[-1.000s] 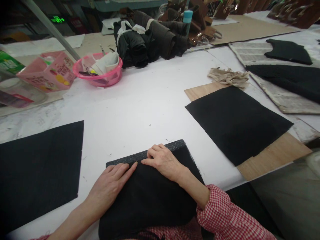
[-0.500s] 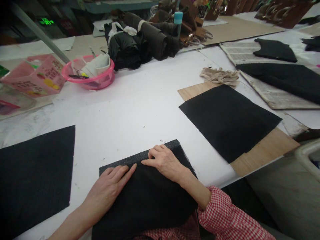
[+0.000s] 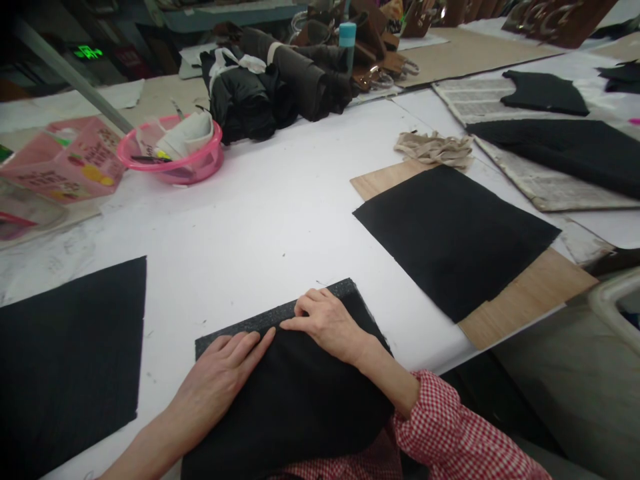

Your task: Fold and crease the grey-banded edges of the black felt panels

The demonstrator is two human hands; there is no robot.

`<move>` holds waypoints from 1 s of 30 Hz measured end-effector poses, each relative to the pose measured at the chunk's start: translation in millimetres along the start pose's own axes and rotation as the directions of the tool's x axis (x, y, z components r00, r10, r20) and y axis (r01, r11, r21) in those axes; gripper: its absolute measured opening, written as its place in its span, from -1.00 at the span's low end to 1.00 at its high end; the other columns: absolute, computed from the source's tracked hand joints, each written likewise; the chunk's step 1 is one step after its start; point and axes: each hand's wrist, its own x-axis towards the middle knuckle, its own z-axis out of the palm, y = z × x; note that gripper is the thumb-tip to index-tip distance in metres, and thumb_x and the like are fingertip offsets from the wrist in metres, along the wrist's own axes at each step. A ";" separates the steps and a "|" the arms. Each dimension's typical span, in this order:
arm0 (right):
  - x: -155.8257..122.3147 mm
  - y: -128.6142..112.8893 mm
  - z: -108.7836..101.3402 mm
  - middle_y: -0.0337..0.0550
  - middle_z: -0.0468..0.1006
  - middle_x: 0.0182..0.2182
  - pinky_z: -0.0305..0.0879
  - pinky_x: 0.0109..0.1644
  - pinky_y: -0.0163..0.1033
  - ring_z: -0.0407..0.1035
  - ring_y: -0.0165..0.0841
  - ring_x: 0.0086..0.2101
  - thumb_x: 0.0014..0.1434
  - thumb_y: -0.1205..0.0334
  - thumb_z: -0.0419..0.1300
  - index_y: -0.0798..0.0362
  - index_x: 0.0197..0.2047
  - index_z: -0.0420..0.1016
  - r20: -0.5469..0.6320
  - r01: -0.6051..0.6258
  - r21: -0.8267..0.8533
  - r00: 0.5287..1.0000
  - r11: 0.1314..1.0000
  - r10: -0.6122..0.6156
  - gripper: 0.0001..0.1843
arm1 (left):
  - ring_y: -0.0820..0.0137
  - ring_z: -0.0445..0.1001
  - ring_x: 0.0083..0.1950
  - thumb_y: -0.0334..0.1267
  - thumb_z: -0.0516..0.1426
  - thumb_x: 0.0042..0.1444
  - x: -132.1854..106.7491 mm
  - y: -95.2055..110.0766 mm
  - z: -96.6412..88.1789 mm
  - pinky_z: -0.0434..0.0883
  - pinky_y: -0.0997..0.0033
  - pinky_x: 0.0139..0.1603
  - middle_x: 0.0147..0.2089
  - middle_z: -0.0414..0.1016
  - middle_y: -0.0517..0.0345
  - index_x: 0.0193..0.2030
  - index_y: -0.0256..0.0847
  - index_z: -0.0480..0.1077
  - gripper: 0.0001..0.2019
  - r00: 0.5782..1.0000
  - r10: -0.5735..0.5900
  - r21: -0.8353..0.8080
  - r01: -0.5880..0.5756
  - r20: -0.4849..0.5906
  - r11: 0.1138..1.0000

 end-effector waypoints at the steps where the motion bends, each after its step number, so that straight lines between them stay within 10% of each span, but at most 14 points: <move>1: -0.6 1.0 -0.2 -0.24 0.39 -0.29 0.16 -0.07 -0.20 0.23 -0.37 -0.20 0.38 0.31 0.10 -0.21 -0.03 0.54 -0.004 -0.003 0.009 1.000 1.000 0.003 -0.74 | 0.22 0.33 -0.02 -0.57 -0.07 0.24 0.8 0.1 -0.9 0.30 0.20 -0.04 0.03 0.39 -0.03 0.43 -0.35 -0.05 -0.39 1.000 -0.002 -0.005 0.003 0.001 1.000; 10: -8.0 5.1 -3.1 -0.23 0.40 -0.27 0.15 -0.07 -0.18 0.24 -0.35 -0.18 0.38 0.34 0.09 -0.19 -0.03 0.54 -0.021 -0.042 0.004 0.999 0.999 0.042 -0.73 | 0.22 0.35 -0.01 -0.58 -0.04 0.22 5.4 1.3 0.7 0.33 0.19 -0.01 0.04 0.40 -0.06 0.40 -0.34 0.01 -0.40 0.998 0.000 -0.016 -0.001 -0.069 1.000; 19: -10.0 5.6 -0.3 -0.20 0.43 -0.26 0.15 -0.08 -0.17 0.26 -0.33 -0.18 0.37 0.35 0.09 -0.16 0.00 0.53 -0.035 -0.049 0.021 0.998 0.999 0.050 -0.73 | 0.18 0.38 0.05 -0.48 -0.09 0.34 -6.6 -2.0 16.3 0.35 0.15 0.06 -0.01 0.45 -0.10 0.19 -0.40 0.32 -0.65 0.909 0.038 -0.076 -0.077 -0.415 0.994; 30: 9.4 -8.0 -16.0 -0.18 0.48 -0.25 0.13 -0.04 -0.14 0.26 -0.29 -0.15 0.36 0.27 0.13 -0.03 -0.04 0.50 0.063 0.040 -0.121 0.997 0.992 -0.033 -0.84 | 0.15 0.38 0.07 -0.48 -0.04 0.33 -8.5 -3.1 22.3 0.38 0.11 0.05 0.02 0.46 -0.11 0.21 -0.37 0.34 -0.65 0.900 0.001 -0.147 -0.072 -0.435 0.987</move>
